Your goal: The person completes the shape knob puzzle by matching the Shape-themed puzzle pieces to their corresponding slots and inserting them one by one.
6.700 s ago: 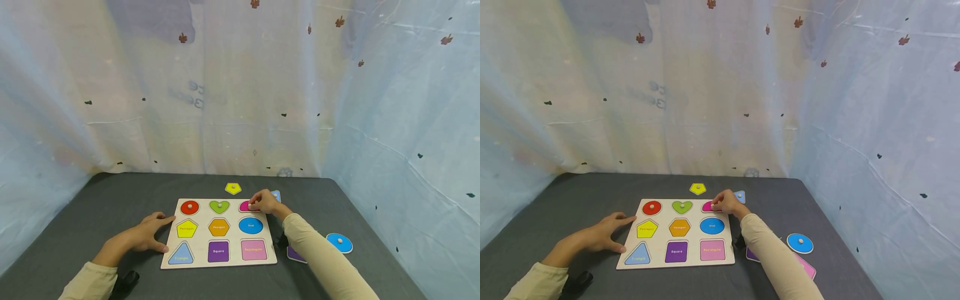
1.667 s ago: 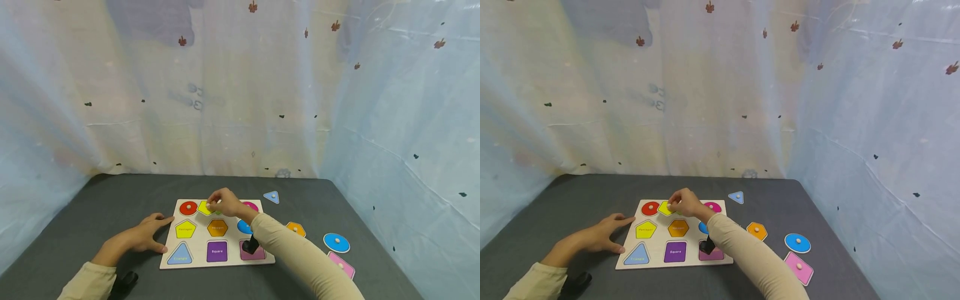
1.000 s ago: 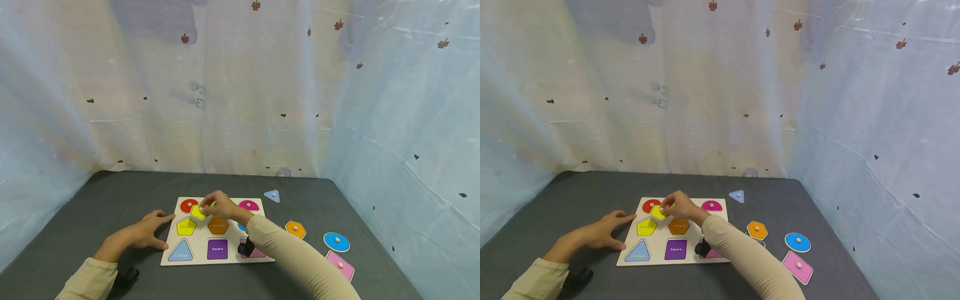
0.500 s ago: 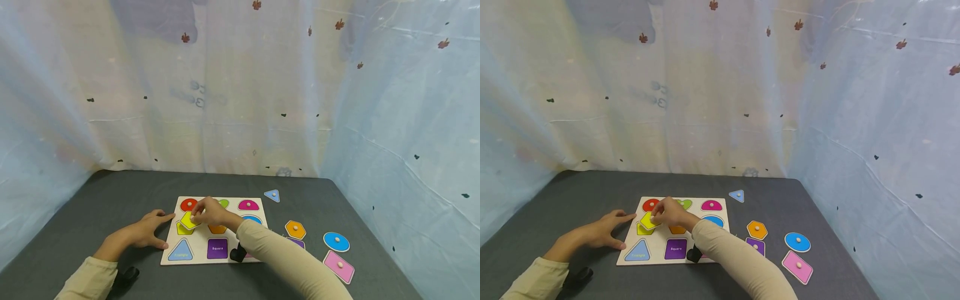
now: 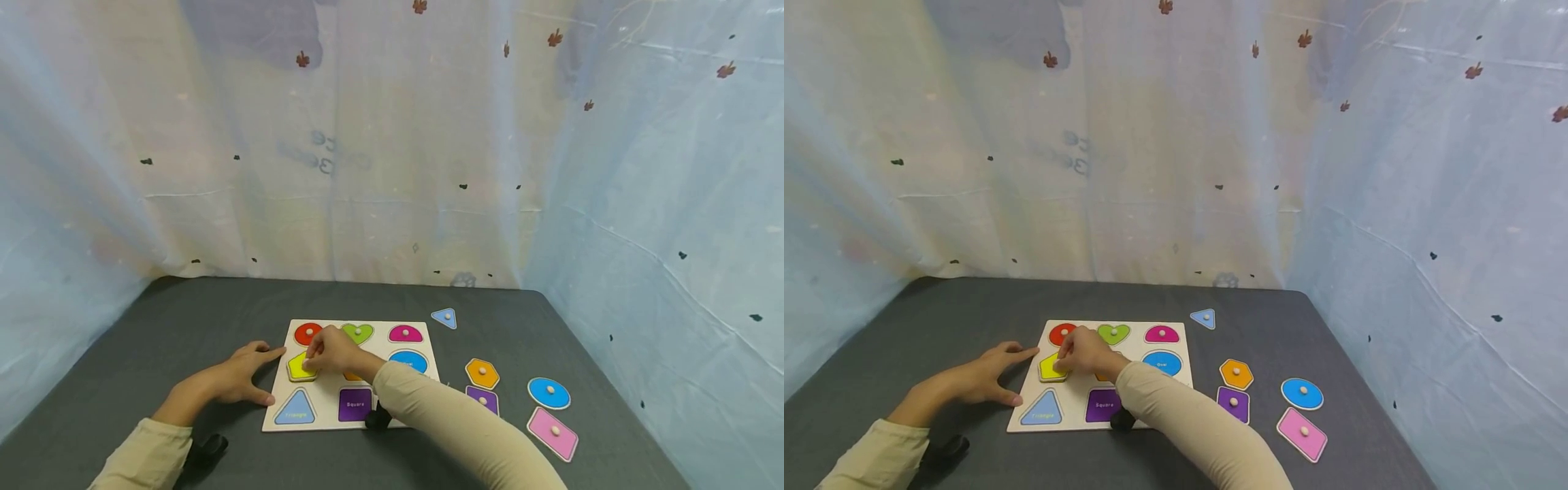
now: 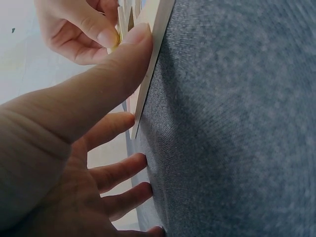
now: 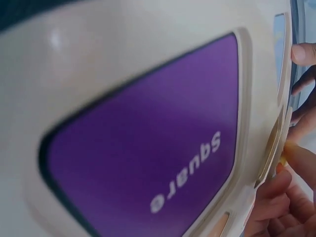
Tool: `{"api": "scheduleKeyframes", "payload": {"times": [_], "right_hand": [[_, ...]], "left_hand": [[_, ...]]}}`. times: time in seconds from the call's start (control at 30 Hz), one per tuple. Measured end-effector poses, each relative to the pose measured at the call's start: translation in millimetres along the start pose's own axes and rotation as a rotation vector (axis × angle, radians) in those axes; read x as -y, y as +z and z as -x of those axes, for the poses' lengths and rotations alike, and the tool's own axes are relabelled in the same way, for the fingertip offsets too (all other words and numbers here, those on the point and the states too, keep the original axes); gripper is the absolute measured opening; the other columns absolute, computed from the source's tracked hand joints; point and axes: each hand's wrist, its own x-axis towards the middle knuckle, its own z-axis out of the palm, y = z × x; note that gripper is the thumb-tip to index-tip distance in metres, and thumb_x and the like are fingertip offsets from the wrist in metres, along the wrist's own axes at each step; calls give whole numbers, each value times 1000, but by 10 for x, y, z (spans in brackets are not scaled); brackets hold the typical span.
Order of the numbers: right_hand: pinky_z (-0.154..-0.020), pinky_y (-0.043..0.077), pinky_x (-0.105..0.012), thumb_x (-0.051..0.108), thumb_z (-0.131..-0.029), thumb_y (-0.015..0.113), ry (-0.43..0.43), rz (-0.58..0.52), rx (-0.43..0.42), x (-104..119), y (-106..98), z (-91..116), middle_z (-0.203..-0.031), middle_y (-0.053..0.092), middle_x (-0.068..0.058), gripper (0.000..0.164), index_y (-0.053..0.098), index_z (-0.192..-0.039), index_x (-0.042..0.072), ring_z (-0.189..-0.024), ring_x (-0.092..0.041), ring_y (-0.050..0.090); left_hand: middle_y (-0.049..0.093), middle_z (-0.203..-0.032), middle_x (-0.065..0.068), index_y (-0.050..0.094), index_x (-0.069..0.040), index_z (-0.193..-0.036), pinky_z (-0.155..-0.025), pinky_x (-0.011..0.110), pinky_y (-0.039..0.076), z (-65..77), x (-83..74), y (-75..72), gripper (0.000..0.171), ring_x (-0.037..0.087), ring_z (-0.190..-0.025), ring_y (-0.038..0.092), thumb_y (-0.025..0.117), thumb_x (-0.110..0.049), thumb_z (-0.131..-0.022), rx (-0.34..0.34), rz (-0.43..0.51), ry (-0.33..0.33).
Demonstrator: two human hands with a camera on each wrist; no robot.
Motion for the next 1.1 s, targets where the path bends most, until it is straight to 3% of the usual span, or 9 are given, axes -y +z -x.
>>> {"api": "scheduleKeyframes", "payload": {"times": [0.8, 1.1], "right_hand": [[-53, 38, -17, 13, -85, 82, 80, 49, 5, 65, 40, 13, -64, 58, 3, 14, 72, -78, 7, -58, -8, 48], [-50, 36, -16, 14, -86, 82, 69, 209, -15, 106, 115, -35, -59, 51, 6, 21, 64, -73, 12, -54, -6, 45]], "left_hand": [[34, -149, 32, 39, -7, -155, -105, 73, 34, -18, 8, 18, 101, 52, -134, 36, 89, -39, -74, 0, 3, 8], [35, -148, 32, 39, -7, -155, -105, 72, 35, -38, 41, 28, 102, 51, -132, 36, 90, -41, -73, -14, -14, 17]]}}
